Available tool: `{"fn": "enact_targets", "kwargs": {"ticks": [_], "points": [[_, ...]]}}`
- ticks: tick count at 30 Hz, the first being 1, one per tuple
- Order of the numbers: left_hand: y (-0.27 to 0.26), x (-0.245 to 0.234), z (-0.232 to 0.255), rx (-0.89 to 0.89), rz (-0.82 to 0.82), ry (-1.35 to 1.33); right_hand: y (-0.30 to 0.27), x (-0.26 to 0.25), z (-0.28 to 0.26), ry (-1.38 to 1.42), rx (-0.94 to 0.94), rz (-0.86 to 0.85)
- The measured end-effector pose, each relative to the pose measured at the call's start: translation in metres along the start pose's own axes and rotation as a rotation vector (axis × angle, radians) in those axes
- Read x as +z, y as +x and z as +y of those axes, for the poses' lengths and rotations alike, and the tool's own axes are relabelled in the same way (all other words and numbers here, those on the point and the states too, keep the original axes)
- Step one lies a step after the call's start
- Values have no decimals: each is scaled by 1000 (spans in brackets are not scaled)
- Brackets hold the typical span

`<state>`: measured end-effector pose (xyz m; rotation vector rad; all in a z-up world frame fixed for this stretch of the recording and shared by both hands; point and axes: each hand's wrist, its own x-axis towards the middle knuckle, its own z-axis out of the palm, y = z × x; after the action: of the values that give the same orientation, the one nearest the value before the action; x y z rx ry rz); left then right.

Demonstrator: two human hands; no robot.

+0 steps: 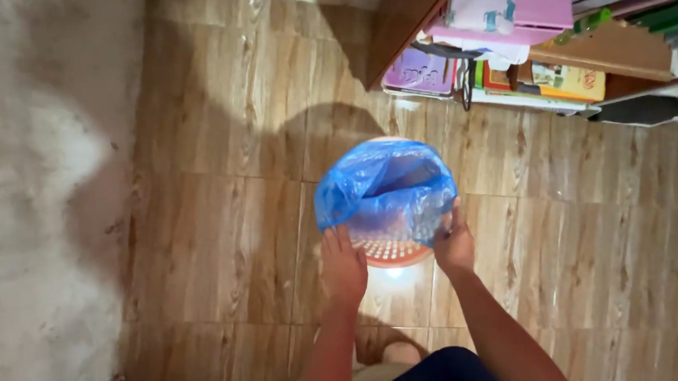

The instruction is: The person places a blue plastic bag into a small round trash bin and repeatedly adjusts the bag's edges to fit the rim. The bin is held in the hands and rotated while the bag is tucked and smoothed around the opening.

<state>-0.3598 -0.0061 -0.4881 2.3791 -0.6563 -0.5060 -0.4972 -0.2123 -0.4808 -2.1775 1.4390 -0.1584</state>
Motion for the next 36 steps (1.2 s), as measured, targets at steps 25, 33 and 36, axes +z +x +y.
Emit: {"fn": "enact_targets", "kwargs": {"ticks": [25, 33, 36], "points": [[-145, -21, 18, 139, 287, 31, -110, -51, 56, 178, 21, -123], [-71, -48, 49, 515, 324, 48, -83, -69, -19, 119, -375, 202], [-41, -46, 56, 608, 215, 186, -56, -49, -22, 122, -565, 174]]}}
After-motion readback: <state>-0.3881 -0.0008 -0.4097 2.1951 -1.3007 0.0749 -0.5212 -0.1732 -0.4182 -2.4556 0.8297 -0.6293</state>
